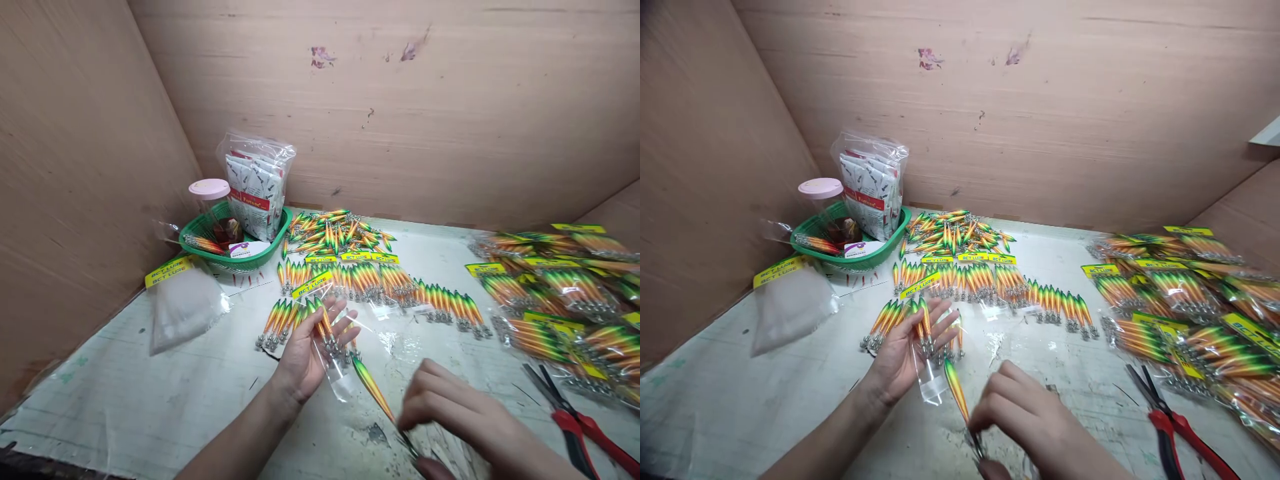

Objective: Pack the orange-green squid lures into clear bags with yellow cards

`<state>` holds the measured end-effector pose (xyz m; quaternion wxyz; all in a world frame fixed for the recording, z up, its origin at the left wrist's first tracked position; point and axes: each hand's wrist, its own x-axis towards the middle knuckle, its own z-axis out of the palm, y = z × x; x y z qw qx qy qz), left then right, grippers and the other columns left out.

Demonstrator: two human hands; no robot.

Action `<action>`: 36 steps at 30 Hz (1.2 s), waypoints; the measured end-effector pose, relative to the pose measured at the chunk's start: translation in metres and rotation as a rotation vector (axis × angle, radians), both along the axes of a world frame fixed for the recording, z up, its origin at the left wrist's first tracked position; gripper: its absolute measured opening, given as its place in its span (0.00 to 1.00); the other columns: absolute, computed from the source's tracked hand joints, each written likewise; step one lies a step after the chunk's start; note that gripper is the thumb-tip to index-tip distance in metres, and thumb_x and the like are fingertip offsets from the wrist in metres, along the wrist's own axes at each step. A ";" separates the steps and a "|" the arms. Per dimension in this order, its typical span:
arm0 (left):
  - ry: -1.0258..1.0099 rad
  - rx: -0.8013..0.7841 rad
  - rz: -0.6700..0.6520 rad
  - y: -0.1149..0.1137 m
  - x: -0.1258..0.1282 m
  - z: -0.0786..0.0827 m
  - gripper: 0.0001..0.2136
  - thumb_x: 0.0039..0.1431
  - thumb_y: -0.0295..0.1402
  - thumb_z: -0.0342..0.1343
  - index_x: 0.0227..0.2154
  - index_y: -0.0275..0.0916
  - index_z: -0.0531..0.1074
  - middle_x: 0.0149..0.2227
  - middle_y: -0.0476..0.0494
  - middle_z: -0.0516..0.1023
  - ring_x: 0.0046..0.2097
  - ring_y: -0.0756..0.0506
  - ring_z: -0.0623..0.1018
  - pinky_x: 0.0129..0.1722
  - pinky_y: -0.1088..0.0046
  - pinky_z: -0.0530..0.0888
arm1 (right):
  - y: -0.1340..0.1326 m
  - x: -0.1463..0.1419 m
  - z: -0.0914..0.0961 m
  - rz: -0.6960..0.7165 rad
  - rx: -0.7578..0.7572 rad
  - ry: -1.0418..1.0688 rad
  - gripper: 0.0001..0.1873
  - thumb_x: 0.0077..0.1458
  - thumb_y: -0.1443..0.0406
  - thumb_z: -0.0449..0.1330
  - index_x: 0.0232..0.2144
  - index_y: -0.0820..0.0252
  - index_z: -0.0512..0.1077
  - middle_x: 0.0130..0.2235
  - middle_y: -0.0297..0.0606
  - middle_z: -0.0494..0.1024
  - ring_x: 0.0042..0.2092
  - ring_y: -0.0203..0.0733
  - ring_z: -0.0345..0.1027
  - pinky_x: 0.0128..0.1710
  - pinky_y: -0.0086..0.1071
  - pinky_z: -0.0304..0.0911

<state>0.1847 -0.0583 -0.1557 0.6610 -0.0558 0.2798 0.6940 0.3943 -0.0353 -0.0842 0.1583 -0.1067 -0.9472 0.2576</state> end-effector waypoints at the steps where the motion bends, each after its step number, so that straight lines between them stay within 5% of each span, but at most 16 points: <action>1: -0.005 0.003 -0.009 0.000 0.001 0.000 0.14 0.61 0.28 0.50 0.49 0.30 0.65 0.52 0.35 0.71 0.50 0.35 0.73 0.49 0.57 0.73 | -0.001 -0.012 -0.007 -0.056 0.083 0.010 0.10 0.52 0.75 0.56 0.36 0.59 0.62 0.32 0.38 0.68 0.35 0.39 0.62 0.33 0.31 0.62; 6: -0.026 -0.015 -0.057 0.000 0.004 0.001 0.16 0.62 0.28 0.48 0.53 0.31 0.64 0.48 0.34 0.73 0.50 0.38 0.74 0.51 0.57 0.71 | 0.000 -0.050 -0.044 -0.296 0.508 0.213 0.08 0.57 0.75 0.50 0.37 0.66 0.68 0.32 0.40 0.70 0.34 0.39 0.59 0.32 0.33 0.57; 10: -0.008 -0.021 -0.054 -0.001 0.005 0.002 0.18 0.62 0.26 0.48 0.55 0.29 0.62 0.48 0.33 0.73 0.49 0.39 0.74 0.53 0.59 0.70 | -0.002 -0.057 -0.053 -0.370 0.577 0.239 0.09 0.57 0.76 0.50 0.33 0.67 0.69 0.38 0.46 0.71 0.37 0.41 0.59 0.36 0.35 0.57; 13: 0.000 -0.007 -0.058 -0.001 0.005 0.001 0.19 0.61 0.27 0.50 0.55 0.29 0.62 0.49 0.33 0.72 0.50 0.39 0.74 0.54 0.59 0.70 | -0.002 -0.061 -0.051 -0.400 0.625 0.249 0.09 0.56 0.77 0.50 0.34 0.66 0.69 0.33 0.44 0.69 0.34 0.40 0.56 0.33 0.35 0.55; 19: 0.050 -0.003 -0.005 0.000 -0.005 0.001 0.17 0.61 0.27 0.51 0.53 0.28 0.64 0.53 0.34 0.69 0.52 0.38 0.72 0.55 0.57 0.69 | 0.031 -0.044 -0.050 -0.454 0.230 0.380 0.04 0.56 0.73 0.54 0.34 0.62 0.64 0.32 0.39 0.65 0.36 0.37 0.60 0.33 0.31 0.59; 23: 0.089 -0.003 0.047 0.002 -0.012 0.006 0.17 0.62 0.26 0.49 0.53 0.28 0.63 0.53 0.33 0.69 0.53 0.37 0.71 0.54 0.54 0.69 | 0.048 -0.036 -0.080 -0.322 0.105 0.002 0.07 0.51 0.74 0.56 0.33 0.61 0.65 0.34 0.38 0.67 0.36 0.37 0.62 0.32 0.30 0.61; 28: 0.076 -0.023 0.046 0.001 -0.010 0.004 0.18 0.60 0.27 0.51 0.53 0.29 0.64 0.53 0.33 0.69 0.53 0.37 0.71 0.53 0.55 0.70 | 0.041 -0.045 -0.114 -0.285 0.115 -0.042 0.07 0.49 0.76 0.51 0.31 0.63 0.63 0.33 0.40 0.66 0.34 0.39 0.61 0.30 0.32 0.61; 31: 0.065 -0.017 0.040 0.001 -0.010 0.001 0.17 0.60 0.26 0.52 0.52 0.30 0.65 0.53 0.33 0.69 0.53 0.37 0.71 0.53 0.56 0.71 | 0.039 -0.028 -0.099 -0.266 0.111 -0.015 0.06 0.52 0.74 0.50 0.32 0.62 0.62 0.34 0.41 0.67 0.36 0.40 0.62 0.32 0.33 0.63; 36: 0.034 -0.038 0.051 0.003 -0.012 0.001 0.18 0.59 0.25 0.52 0.53 0.31 0.65 0.53 0.34 0.70 0.52 0.38 0.72 0.53 0.57 0.71 | 0.033 0.028 -0.025 -0.224 0.049 0.036 0.10 0.54 0.69 0.58 0.39 0.56 0.64 0.35 0.38 0.70 0.36 0.37 0.67 0.32 0.27 0.66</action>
